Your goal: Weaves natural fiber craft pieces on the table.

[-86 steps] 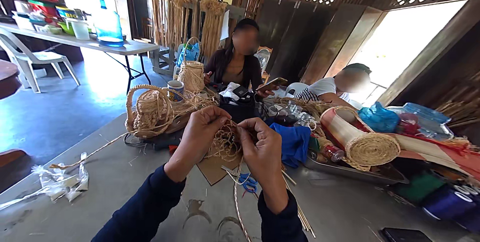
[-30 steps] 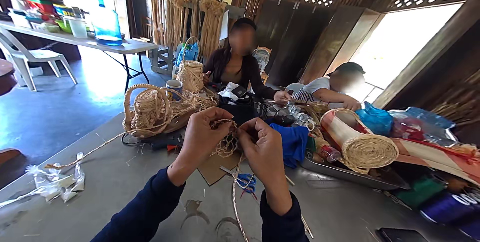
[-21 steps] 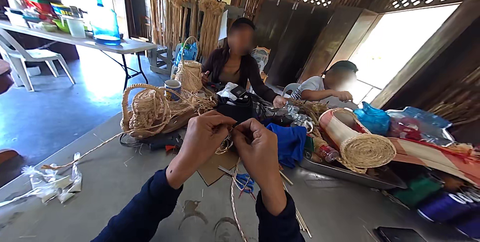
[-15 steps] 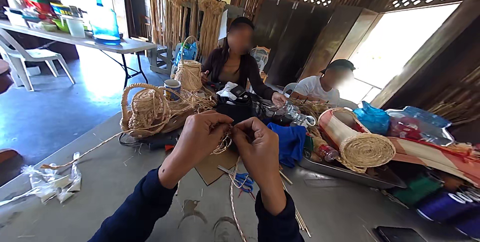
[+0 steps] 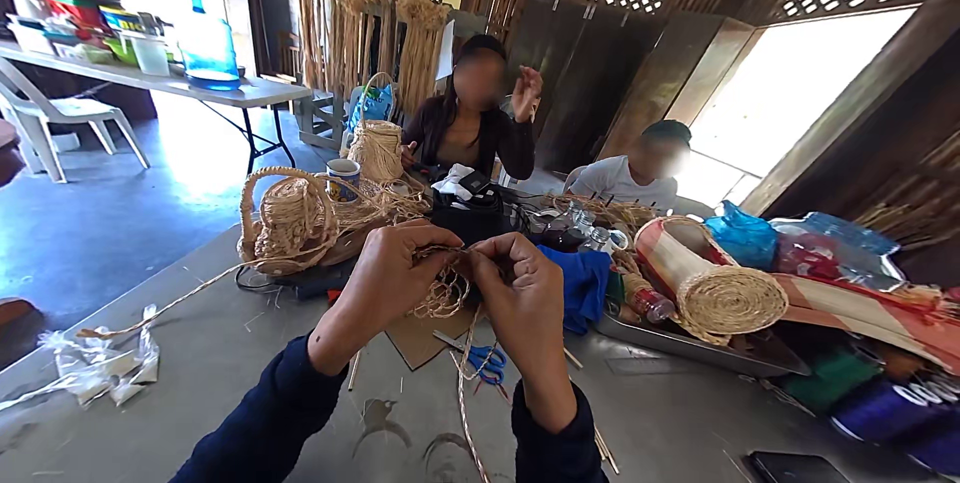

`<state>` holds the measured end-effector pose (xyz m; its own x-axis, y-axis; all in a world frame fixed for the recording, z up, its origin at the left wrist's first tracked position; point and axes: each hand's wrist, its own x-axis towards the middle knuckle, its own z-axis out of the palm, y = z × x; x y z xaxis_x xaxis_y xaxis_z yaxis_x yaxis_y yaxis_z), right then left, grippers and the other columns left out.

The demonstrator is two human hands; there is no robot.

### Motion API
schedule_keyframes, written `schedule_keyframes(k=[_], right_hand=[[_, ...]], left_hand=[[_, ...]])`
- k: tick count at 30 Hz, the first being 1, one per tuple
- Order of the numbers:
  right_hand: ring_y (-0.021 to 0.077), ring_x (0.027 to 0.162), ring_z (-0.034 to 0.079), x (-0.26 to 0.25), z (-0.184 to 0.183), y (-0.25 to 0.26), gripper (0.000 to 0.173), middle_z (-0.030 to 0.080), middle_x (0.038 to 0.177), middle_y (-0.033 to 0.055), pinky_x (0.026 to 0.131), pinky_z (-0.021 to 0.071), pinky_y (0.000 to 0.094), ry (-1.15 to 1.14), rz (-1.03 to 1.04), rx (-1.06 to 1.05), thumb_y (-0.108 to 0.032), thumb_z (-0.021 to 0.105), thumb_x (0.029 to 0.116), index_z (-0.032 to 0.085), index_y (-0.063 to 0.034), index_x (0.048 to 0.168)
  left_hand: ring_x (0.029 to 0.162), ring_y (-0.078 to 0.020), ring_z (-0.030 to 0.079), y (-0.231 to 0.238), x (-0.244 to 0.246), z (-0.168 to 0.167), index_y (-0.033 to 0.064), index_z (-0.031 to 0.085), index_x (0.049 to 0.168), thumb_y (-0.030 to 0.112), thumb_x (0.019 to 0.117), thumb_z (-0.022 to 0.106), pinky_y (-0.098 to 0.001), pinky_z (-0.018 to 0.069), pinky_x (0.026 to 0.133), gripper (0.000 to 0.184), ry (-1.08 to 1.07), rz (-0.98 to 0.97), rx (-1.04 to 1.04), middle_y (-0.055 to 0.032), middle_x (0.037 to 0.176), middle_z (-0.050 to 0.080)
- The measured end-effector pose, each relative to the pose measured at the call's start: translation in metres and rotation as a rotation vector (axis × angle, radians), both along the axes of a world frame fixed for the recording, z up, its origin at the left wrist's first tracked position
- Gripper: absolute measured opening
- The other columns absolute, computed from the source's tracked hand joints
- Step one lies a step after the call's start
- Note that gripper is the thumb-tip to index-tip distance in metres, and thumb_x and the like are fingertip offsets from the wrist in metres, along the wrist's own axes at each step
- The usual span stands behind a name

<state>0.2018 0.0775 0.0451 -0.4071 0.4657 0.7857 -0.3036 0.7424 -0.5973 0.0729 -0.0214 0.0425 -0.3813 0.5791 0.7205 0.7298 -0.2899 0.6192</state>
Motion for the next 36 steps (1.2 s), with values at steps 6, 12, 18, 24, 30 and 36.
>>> schedule_keyframes(k=[6, 12, 18, 24, 30, 36], right_hand=[[0.0025, 0.071, 0.07, -0.001, -0.001, -0.001, 0.005, 0.072, 0.08, 0.0024, 0.068, 0.0603, 0.0179, 0.002, 0.023, -0.01, 0.0, 0.062, 0.0891, 0.067, -0.0014, 0.089], [0.0064, 0.072, 0.072, 0.0, -0.001, 0.002, 0.005, 0.072, 0.08, 0.004, 0.069, 0.062, 0.0216, -0.01, 0.084, -0.049, 0.0, 0.062, 0.0914, 0.067, -0.0001, 0.091], [-0.0002, 0.067, 0.06, 0.001, 0.0, -0.003, 0.006, 0.066, 0.08, 0.0031, 0.061, 0.0511, 0.0144, -0.034, 0.022, 0.01, -0.002, 0.064, 0.0923, 0.07, -0.0001, 0.09], [0.0023, 0.064, 0.058, 0.0, -0.001, -0.004, 0.008, 0.065, 0.079, 0.0019, 0.059, 0.0487, 0.0182, -0.107, -0.093, 0.088, -0.007, 0.065, 0.0916, 0.072, -0.0029, 0.089], [0.0088, 0.07, 0.064, -0.001, -0.002, -0.012, 0.008, 0.068, 0.08, 0.0049, 0.063, 0.0536, 0.0242, -0.152, -0.162, 0.211, -0.004, 0.064, 0.0882, 0.072, -0.002, 0.087], [0.01, 0.077, 0.067, 0.005, 0.003, -0.012, 0.01, 0.07, 0.086, 0.0041, 0.069, 0.055, 0.0256, -0.281, -0.137, 0.244, -0.01, 0.068, 0.0915, 0.076, -0.0041, 0.096]], left_hand=[[0.085, 0.0006, 0.069, -0.004, 0.0, 0.005, 0.0094, 0.078, 0.098, 0.007, 0.0913, 0.073, -0.0175, 0.0571, 0.077, 0.008, -0.047, 0.016, -0.051, 0.002, 0.096, 0.074], [0.083, 0.001, 0.067, -0.002, 0.0, 0.0, 0.0109, 0.078, 0.097, 0.01, 0.0913, 0.07, -0.0165, 0.0559, 0.073, 0.01, 0.119, 0.051, -0.007, 0.0021, 0.095, 0.072], [0.081, 0.0052, 0.065, 0.001, 0.001, -0.005, 0.0095, 0.078, 0.094, 0.014, 0.0902, 0.067, -0.0116, 0.0546, 0.072, 0.013, 0.191, 0.042, 0.068, 0.0028, 0.093, 0.071], [0.08, 0.0044, 0.066, -0.001, 0.001, -0.007, 0.0129, 0.079, 0.092, 0.016, 0.0891, 0.068, -0.013, 0.0541, 0.071, 0.012, 0.17, 0.122, 0.007, 0.0035, 0.092, 0.071], [0.08, -0.0032, 0.067, -0.001, 0.003, -0.006, 0.0114, 0.079, 0.09, 0.007, 0.0877, 0.071, -0.0234, 0.0554, 0.072, 0.009, 0.102, 0.171, -0.101, 0.0, 0.09, 0.072], [0.08, -0.0091, 0.067, -0.005, 0.001, -0.001, 0.0105, 0.079, 0.092, 0.001, 0.0885, 0.07, -0.0296, 0.0559, 0.072, 0.013, 0.084, 0.221, -0.133, -0.0031, 0.091, 0.071]])
